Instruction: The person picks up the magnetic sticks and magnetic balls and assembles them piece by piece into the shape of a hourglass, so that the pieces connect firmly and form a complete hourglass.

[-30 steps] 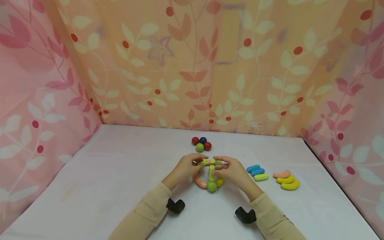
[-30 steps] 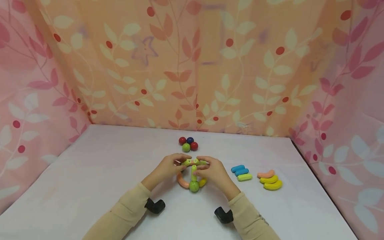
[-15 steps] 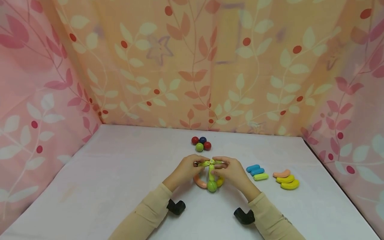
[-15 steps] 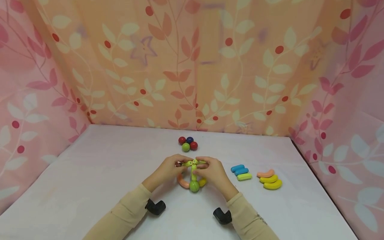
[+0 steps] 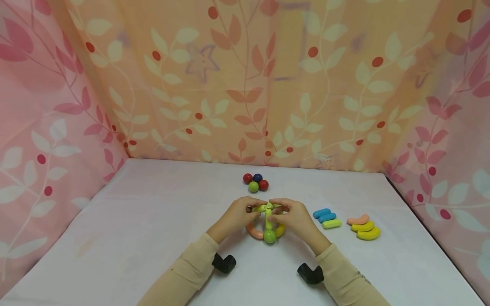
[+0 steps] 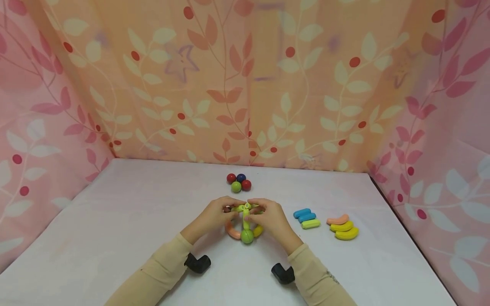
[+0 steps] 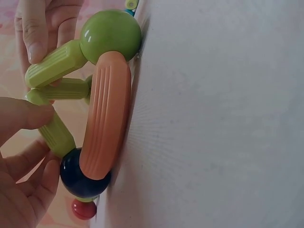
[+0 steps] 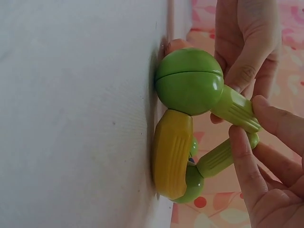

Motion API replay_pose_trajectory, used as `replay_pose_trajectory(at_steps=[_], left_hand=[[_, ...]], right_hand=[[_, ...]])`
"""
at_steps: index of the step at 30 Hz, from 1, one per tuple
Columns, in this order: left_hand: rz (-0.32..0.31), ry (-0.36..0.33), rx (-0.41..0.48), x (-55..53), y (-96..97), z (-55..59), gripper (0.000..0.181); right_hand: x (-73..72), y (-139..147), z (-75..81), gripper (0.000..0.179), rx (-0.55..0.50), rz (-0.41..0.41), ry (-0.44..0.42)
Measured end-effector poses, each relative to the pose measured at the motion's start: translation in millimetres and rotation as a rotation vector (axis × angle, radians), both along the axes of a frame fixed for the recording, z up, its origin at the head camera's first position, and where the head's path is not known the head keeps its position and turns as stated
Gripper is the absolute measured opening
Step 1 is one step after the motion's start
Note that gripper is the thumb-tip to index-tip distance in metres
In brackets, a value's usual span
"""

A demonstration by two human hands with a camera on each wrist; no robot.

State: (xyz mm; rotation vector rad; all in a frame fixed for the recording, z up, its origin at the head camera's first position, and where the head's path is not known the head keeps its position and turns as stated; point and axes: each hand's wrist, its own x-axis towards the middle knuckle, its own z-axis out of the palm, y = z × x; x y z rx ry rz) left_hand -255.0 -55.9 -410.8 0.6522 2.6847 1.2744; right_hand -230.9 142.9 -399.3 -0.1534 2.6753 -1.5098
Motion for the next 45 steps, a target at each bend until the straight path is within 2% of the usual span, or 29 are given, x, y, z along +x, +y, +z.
replay_pose_trajectory(at_steps=[8,12,16,19,22,24,28,32,35,39,42,45], left_hand=[[0.016,-0.011,0.024,-1.5,-0.3,-1.8,0.033],[0.026,-0.022,0.031,-1.8,-1.1,-3.0,0.036],[0.075,-0.069,-0.028,-4.1,-5.8,-3.1,0.047],[0.131,-0.161,-0.068,-6.5,-11.1,-2.4,0.055],[0.155,-0.245,-0.087,-7.6,-15.1,-2.3,0.056],[0.152,-0.279,-0.104,-6.7,-16.4,-1.7,0.054],[0.120,-0.291,-0.120,-4.6,-19.3,0.7,0.049],[0.106,-0.349,-0.114,-6.3,-29.3,7.0,0.036],[0.188,-0.335,-0.068,-15.8,-35.3,13.1,0.028],[0.307,-0.271,0.091,-40.1,-31.3,14.9,0.034],[0.317,-0.265,0.174,-59.8,-23.7,7.9,0.046],[0.318,-0.279,0.215,-74.2,-15.9,-0.8,0.050]], right_hand=[[-0.6,-1,1.7,0.046,0.003,0.013,-0.003],[-2.4,3,1.8,0.053,0.038,0.035,-0.019],[-4.6,12,3.0,0.071,0.143,0.071,-0.063],[-6.3,19,2.9,0.081,0.185,0.078,-0.149],[-7.5,23,1.9,0.087,0.145,0.068,-0.267],[-8.1,23,1.4,0.088,0.114,0.065,-0.316],[-9.1,23,-0.2,0.084,0.082,0.066,-0.284],[-10.5,24,-0.9,0.082,0.027,0.097,-0.248],[-10.1,26,0.9,0.084,0.057,0.094,-0.272],[-8.3,29,2.4,0.086,0.136,0.093,-0.325],[-5.9,28,1.4,0.096,0.173,0.124,-0.362],[-2.1,25,0.6,0.107,0.228,0.140,-0.374]])
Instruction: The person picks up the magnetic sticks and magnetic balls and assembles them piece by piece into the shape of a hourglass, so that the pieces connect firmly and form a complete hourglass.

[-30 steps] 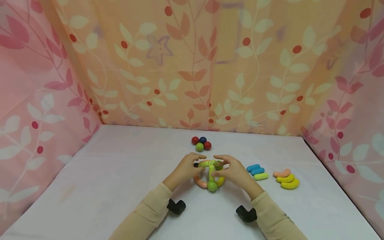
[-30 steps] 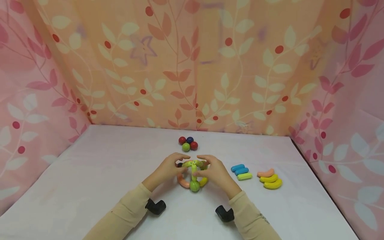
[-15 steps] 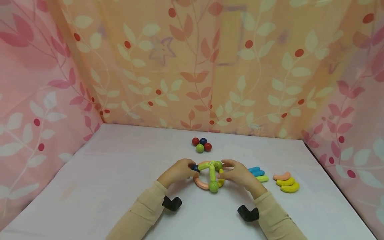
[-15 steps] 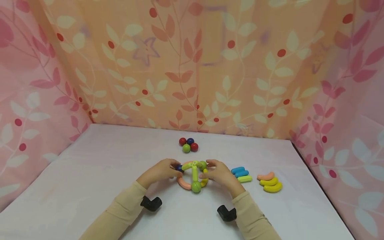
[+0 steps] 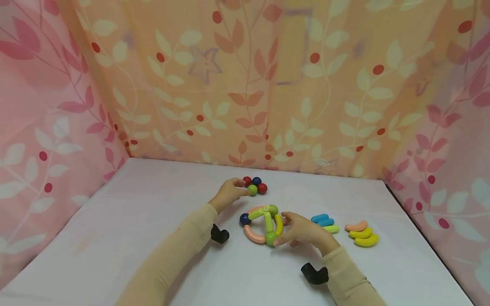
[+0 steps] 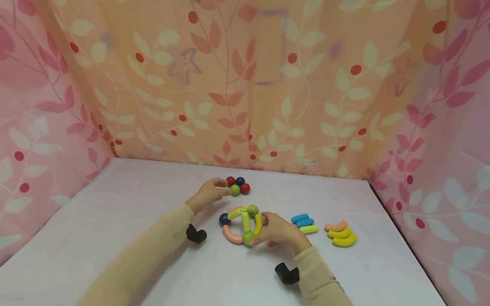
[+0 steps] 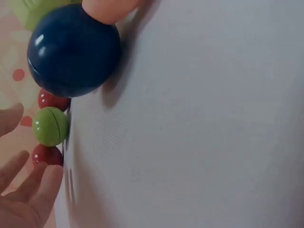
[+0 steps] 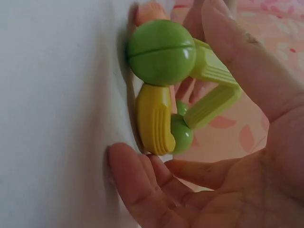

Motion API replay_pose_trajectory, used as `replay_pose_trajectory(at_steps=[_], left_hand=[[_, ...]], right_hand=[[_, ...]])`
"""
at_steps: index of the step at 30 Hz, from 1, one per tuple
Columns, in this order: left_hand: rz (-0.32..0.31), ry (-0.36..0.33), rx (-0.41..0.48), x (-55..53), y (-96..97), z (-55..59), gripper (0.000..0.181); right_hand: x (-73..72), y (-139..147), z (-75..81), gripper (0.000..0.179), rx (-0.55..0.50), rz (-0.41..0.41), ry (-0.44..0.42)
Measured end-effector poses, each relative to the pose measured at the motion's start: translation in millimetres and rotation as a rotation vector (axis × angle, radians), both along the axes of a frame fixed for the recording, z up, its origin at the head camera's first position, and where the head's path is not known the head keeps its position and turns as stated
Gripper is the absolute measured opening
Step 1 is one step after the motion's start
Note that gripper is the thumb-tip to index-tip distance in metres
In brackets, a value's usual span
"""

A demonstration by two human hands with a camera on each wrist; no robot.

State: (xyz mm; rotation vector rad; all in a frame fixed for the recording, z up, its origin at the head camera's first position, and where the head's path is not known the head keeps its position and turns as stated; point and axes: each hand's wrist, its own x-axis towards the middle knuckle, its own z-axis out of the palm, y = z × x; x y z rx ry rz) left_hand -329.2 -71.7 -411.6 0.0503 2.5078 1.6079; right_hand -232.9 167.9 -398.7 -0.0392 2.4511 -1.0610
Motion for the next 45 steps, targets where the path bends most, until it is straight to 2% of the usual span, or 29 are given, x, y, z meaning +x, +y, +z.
replay_pose_trajectory(at_steps=[4,7,10,13,17,21,25,28,30,33,39,45], left_hand=[[0.019,-0.053,0.057,-10.7,7.7,-7.7,0.050],[0.027,-0.082,0.058,-14.6,12.8,-9.3,0.048],[0.028,-0.072,0.022,-15.8,15.7,-8.9,0.044],[0.017,-0.032,-0.037,-16.1,17.1,-7.0,0.040],[-0.001,-0.006,-0.103,-14.6,19.0,-3.5,0.034],[-0.024,-0.031,-0.141,-11.1,16.8,-1.7,0.031],[-0.038,-0.077,-0.124,-4.2,10.0,-1.7,0.032],[-0.011,-0.084,-0.046,4.1,4.9,0.4,0.033],[0.013,-0.060,0.008,11.1,2.0,3.4,0.033],[0.010,-0.027,0.065,23.3,1.4,9.8,0.032],[-0.067,0.064,0.042,49.1,8.4,28.6,0.026],[-0.165,0.214,-0.004,61.2,15.8,35.5,0.026]], right_hand=[[4.0,-5,-2.0,0.109,0.049,0.027,0.034],[5.0,-7,-3.4,0.108,0.059,0.046,0.070],[4.9,-9,-5.2,0.108,0.054,0.053,0.097],[4.3,-10,-6.1,0.107,0.050,0.046,0.109],[3.0,-10,-4.7,0.103,0.040,0.037,0.100],[1.1,-6,-3.5,0.097,0.029,0.037,0.099],[-2.9,-2,-4.3,0.090,0.007,0.032,0.092],[-4.5,1,-5.7,0.088,-0.009,0.019,0.081],[-4.2,1,-7.3,0.089,-0.019,0.003,0.073],[-3.4,4,-10.8,0.088,-0.047,-0.026,0.050],[-4.4,6,-11.3,0.083,-0.107,-0.033,0.058],[-9.6,5,-11.2,0.080,-0.151,-0.035,0.048]])
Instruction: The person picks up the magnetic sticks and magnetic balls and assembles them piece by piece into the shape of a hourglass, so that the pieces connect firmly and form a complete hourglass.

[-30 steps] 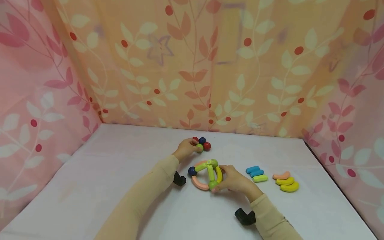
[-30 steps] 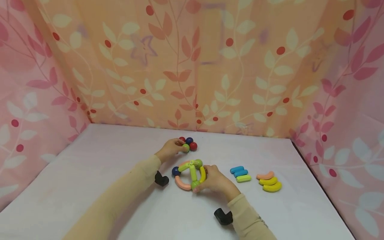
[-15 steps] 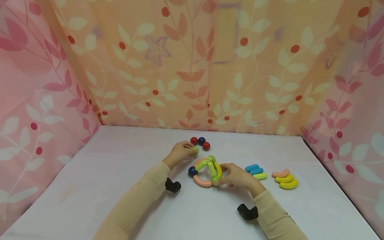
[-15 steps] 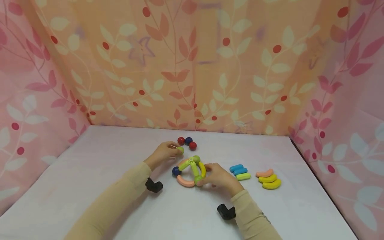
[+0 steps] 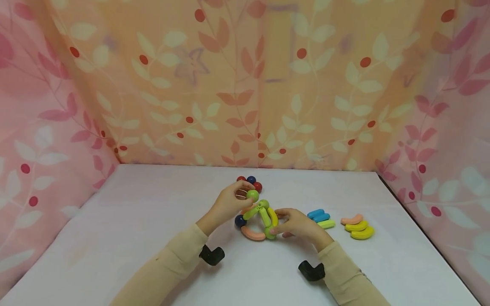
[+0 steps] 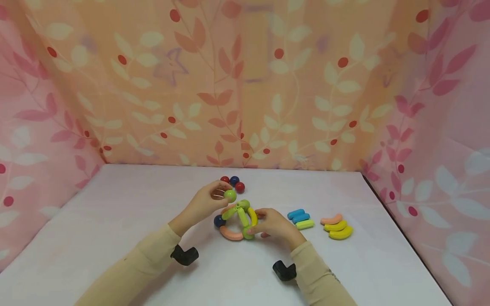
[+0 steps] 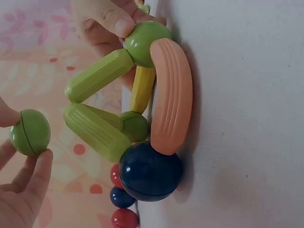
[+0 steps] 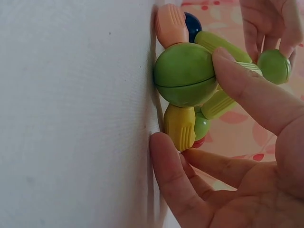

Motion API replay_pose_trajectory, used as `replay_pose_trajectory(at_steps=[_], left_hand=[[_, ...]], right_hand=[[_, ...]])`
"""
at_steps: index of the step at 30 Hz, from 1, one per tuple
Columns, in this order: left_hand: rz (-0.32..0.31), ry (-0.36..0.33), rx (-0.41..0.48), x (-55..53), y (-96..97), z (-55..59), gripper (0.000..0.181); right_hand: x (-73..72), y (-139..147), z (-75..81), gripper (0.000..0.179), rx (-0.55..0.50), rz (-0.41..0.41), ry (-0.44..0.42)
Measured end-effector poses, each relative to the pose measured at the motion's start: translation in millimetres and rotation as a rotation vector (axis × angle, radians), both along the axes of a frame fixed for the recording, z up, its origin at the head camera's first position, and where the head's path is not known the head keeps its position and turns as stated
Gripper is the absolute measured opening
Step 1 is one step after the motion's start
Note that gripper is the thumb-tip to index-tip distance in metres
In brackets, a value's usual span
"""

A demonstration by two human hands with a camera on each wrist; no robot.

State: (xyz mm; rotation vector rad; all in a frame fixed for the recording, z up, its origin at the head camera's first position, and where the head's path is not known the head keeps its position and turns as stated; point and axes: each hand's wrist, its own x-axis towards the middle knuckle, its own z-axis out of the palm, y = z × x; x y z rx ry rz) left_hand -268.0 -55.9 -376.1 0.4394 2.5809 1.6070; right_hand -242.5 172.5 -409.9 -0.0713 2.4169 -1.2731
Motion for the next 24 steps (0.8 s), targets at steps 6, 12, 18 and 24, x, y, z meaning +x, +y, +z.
replay_pose_trajectory(at_steps=[6,12,18,24], left_hand=[[-0.088,0.100,-0.036,10.0,-0.1,-3.5,0.031],[-0.120,0.155,-0.058,10.2,3.6,-5.7,0.032],[-0.143,0.167,-0.063,8.8,7.1,-6.1,0.030],[-0.147,0.145,-0.104,8.6,9.2,-5.3,0.040]], right_hand=[[1.6,-2.4,-3.7,0.079,-0.001,-0.007,-0.010],[2.0,-2.8,-2.4,0.079,0.012,-0.025,-0.002],[1.3,-2.3,1.9,0.078,0.011,-0.016,-0.005],[1.4,0.4,3.0,0.078,-0.002,-0.016,-0.008]])
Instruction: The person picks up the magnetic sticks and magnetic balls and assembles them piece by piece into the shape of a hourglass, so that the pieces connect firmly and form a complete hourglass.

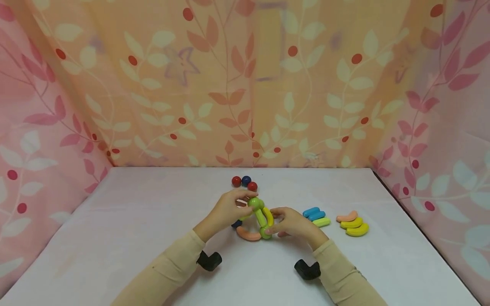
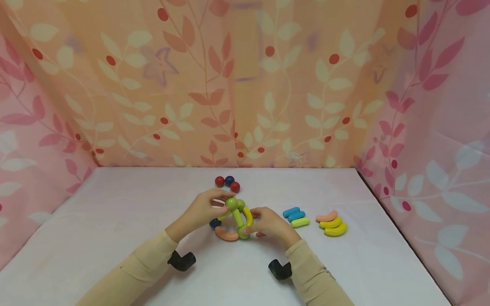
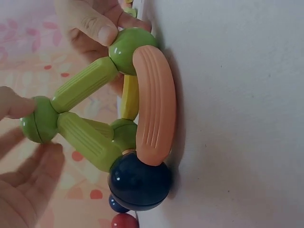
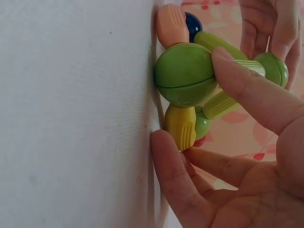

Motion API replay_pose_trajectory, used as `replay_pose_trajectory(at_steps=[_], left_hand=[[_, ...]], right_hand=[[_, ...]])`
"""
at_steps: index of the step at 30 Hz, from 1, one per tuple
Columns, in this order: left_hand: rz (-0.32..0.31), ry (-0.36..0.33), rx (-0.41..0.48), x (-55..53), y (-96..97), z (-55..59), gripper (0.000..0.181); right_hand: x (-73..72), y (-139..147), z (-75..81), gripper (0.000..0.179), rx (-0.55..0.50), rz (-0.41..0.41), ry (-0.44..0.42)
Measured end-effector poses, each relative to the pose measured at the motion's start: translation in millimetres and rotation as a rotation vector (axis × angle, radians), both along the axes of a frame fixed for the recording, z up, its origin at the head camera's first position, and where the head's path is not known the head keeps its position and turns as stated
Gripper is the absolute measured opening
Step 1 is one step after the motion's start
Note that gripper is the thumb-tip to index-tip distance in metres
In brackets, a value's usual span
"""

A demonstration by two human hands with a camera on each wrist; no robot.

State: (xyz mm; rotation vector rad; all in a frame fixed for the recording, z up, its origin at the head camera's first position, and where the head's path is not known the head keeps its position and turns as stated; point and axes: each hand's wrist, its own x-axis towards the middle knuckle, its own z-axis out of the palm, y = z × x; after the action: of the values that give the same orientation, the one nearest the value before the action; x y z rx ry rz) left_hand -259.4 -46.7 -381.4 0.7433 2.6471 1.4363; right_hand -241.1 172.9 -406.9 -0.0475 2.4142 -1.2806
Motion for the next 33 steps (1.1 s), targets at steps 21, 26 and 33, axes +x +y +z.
replay_pose_trajectory(at_steps=[21,26,33], left_hand=[[0.085,-0.100,-0.148,-0.6,-15.7,-22.6,0.028],[0.150,-0.244,-0.223,-2.0,-21.2,-25.3,0.061],[0.141,-0.405,-0.121,-6.5,-27.4,-35.7,0.065]], right_hand=[[-3.9,0,-3.9,0.081,0.007,-0.030,-0.020],[-2.6,2,0.0,0.079,0.006,-0.020,-0.012],[-3.4,6,0.0,0.077,0.012,-0.023,0.000]])
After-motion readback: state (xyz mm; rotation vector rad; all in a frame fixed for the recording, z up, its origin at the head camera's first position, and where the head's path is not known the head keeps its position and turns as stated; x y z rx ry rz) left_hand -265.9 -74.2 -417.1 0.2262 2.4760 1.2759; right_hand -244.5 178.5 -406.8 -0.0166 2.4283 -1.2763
